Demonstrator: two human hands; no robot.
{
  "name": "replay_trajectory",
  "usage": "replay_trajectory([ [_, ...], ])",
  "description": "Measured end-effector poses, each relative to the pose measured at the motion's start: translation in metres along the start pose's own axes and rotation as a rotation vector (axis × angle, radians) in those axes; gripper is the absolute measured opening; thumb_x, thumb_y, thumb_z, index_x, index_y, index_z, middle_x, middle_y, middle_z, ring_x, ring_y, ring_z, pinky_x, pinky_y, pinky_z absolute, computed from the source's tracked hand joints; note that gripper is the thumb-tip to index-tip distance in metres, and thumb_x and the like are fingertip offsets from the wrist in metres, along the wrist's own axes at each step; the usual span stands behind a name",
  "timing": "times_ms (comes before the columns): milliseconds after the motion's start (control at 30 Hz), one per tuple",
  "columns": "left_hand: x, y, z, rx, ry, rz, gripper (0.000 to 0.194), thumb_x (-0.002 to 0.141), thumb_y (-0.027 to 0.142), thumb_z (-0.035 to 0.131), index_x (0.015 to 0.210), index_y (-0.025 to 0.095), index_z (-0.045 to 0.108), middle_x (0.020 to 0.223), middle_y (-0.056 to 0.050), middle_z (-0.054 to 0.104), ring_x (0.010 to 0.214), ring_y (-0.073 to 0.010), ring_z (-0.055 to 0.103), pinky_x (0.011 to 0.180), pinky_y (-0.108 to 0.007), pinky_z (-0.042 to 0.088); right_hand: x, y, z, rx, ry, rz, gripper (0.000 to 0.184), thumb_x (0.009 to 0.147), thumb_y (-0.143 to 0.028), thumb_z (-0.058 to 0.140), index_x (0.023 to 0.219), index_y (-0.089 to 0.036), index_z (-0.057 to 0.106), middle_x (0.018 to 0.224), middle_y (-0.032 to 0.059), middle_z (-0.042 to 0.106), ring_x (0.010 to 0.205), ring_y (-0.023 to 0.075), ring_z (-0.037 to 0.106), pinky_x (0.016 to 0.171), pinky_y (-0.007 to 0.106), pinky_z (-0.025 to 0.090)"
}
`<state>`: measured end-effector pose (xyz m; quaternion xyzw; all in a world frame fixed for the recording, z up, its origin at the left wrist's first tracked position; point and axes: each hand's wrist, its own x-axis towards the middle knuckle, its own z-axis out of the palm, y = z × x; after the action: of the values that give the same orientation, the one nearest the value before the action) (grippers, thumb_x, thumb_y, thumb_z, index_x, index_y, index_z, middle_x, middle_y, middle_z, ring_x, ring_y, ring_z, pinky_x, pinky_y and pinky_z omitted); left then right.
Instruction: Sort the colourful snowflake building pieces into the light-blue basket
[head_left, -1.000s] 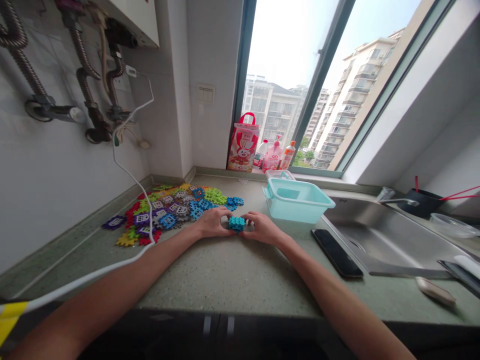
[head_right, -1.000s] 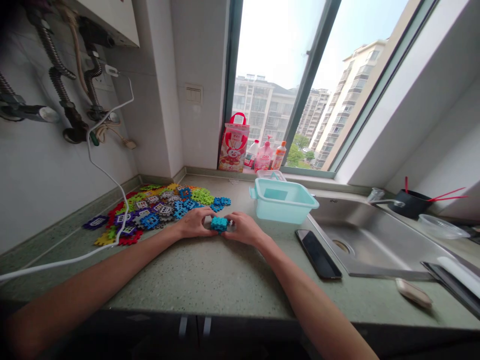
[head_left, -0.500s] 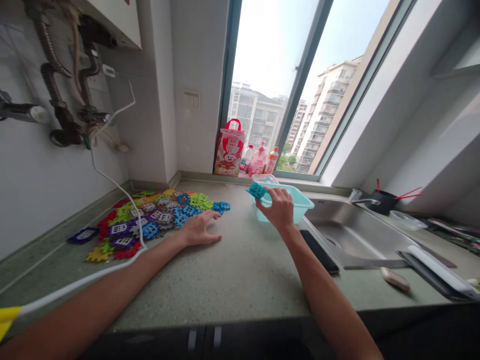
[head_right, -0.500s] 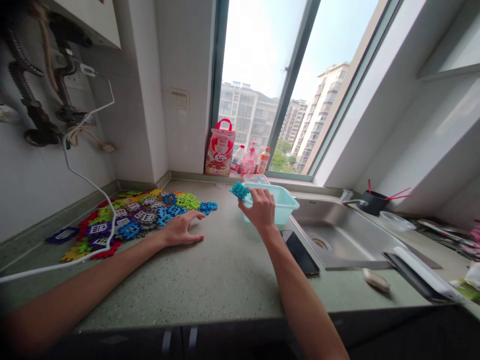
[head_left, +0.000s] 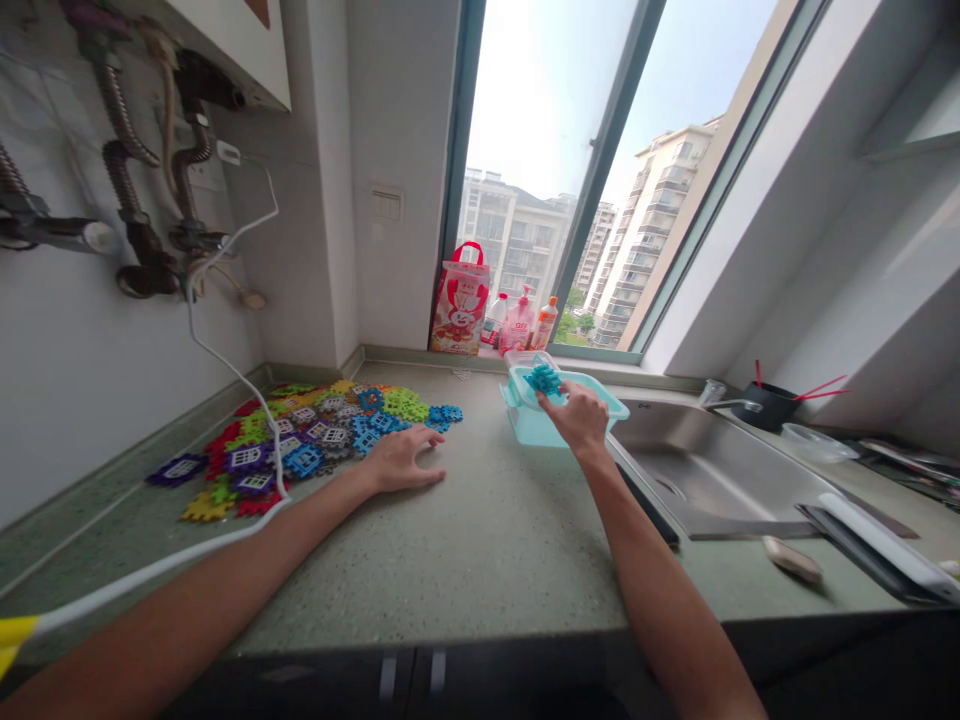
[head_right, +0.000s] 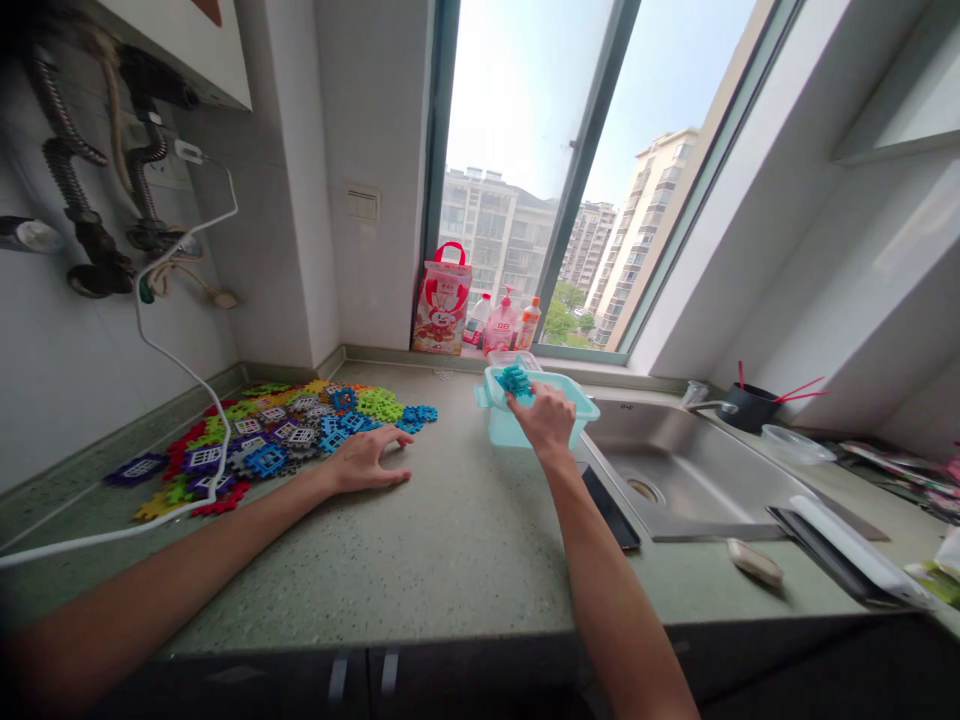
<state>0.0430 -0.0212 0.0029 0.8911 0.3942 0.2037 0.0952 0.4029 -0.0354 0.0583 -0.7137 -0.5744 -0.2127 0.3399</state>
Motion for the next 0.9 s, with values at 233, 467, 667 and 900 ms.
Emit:
replay_trajectory([
  [233,0.0,-0.004,0.005,0.001,0.008,0.003,0.055,0.081,0.055,0.078,0.127,0.027,0.068,0.127,-0.005,0.072,0.111,-0.027,0.071,0.099,-0.036,0.053,-0.002,-0.005,-0.008,0.037,0.183,-0.144,0.06,0.096,-0.067,0.06,0.127,-0.018,0.073,0.118,0.0167,0.074,0.111,0.0373,0.061,0.097,0.05,0.043],
  [467,-0.001,-0.003,0.003,-0.004,0.009,0.014,0.052,0.082,0.054,0.077,0.126,0.027,0.069,0.122,-0.004,0.073,0.108,-0.0259,0.071,0.094,-0.034,0.054,-0.026,-0.05,-0.009,0.328,0.155,-0.519,0.024,0.101,-0.032,0.058,0.117,-0.023,0.074,0.116,0.0087,0.075,0.11,0.0281,0.063,0.101,0.044,0.047],
  [667,-0.003,0.004,0.0,0.091,-0.012,0.077,0.048,0.089,0.057,0.069,0.126,0.027,0.07,0.127,-0.006,0.071,0.109,-0.0265,0.071,0.091,-0.034,0.055,-0.067,-0.083,0.033,0.448,-0.236,-0.685,0.034,0.099,-0.029,0.064,0.132,-0.024,0.068,0.127,0.0091,0.072,0.115,0.0271,0.064,0.104,0.044,0.053],
  [900,-0.004,-0.009,-0.049,0.399,0.018,0.083,0.025,0.092,0.029,0.058,0.109,0.025,0.076,0.107,-0.01,0.078,0.102,-0.0279,0.072,0.087,-0.036,0.054,-0.071,-0.067,0.065,0.415,-0.445,-0.672,0.042,0.096,-0.03,0.068,0.137,-0.021,0.067,0.142,0.0145,0.065,0.128,0.0301,0.061,0.112,0.049,0.051],
])
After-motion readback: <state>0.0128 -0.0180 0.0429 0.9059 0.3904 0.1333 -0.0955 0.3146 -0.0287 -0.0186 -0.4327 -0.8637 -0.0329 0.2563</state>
